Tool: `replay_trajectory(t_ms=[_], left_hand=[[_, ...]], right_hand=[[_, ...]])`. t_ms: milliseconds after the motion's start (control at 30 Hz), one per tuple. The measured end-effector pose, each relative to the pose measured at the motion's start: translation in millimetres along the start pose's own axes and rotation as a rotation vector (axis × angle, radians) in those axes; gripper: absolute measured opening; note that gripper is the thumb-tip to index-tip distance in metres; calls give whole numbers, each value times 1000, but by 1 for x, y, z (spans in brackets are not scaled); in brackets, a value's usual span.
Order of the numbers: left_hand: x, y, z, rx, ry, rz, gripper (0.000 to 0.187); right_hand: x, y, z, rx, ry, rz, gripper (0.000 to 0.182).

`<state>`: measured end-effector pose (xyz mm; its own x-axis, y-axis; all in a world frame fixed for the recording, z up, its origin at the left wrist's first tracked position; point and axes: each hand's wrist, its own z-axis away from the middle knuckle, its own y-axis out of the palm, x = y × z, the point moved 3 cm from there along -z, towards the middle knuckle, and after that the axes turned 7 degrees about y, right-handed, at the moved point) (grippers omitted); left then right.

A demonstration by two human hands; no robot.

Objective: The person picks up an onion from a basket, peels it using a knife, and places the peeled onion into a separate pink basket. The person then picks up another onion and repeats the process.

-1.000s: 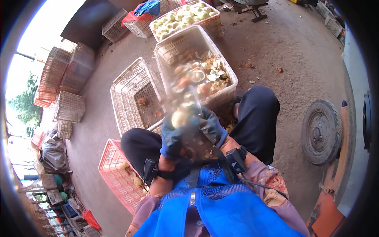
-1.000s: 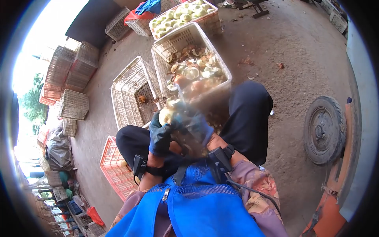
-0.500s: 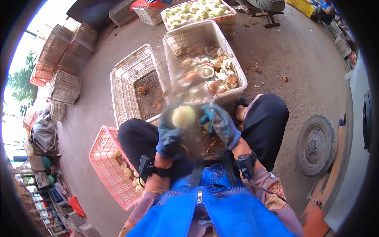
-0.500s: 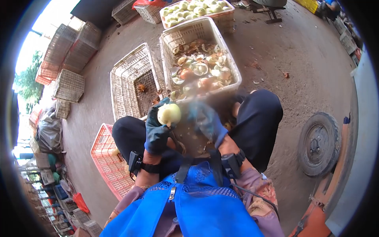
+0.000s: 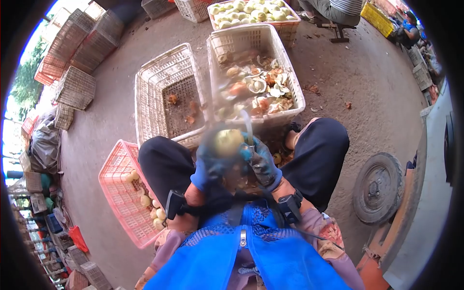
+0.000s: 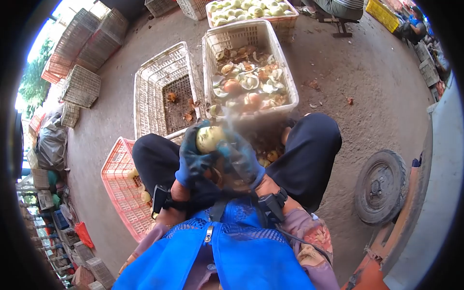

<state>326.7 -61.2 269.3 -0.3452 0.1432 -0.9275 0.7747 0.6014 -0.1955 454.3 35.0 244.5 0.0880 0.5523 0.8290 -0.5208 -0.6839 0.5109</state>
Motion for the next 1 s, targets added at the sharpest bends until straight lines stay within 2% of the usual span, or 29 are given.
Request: replay_trajectory(t_ms=[33,133,200,267,333,367,400,467,600,667,700,733,800,833,867,900,933,967,1000], left_hand=[[1,-1,2,-9,-4,-2,72],[7,-4,2,-108,-159,314,64],[5,-5,-1,-68,-212,287,60],[8,-2,0,-65,-259,320,58],[5,2,2,-26,-314,316,57],[5,4,3,13,-366,307,56],[7,5,5,19,-368,308,56],[11,6,7,54,-338,285,54],[5,7,12,141,-466,303,55],[4,10,13,147,-415,354,59],[1,10,13,146,-416,354,59],[-6,12,11,120,-438,463,62],[1,11,14,92,-459,571,64],[21,7,21,78,-349,399,64],[24,3,20,63,-237,227,64],[28,-1,18,62,-237,227,64],[22,-4,11,126,-180,87,65],[19,-6,8,189,-125,-54,65],[22,-4,10,189,-128,-54,65]], right_hand=[[-3,-4,1,7,7,3,39],[-2,-11,2,43,60,-75,38],[18,-8,9,-113,-138,143,43],[22,-5,8,-103,-196,136,42],[30,4,11,-97,-502,623,38],[24,3,7,-146,-701,661,34],[24,0,8,-152,-701,661,34],[28,-2,10,-262,-640,879,27],[18,-31,-6,-284,-611,878,18],[16,-46,-15,-348,-517,537,11],[12,-56,-19,-419,-417,429,15],[14,-54,-19,-419,-417,428,15],[15,-53,-19,-412,-295,99,25],[0,-59,-23,-311,-384,68,35],[10,-54,-16,-309,-385,69,35],[16,-47,-6,-247,-160,107,34],[15,-40,2,-183,66,143,34],[9,-35,5,-116,44,44,33],[4,-31,6,-116,47,43,33]])
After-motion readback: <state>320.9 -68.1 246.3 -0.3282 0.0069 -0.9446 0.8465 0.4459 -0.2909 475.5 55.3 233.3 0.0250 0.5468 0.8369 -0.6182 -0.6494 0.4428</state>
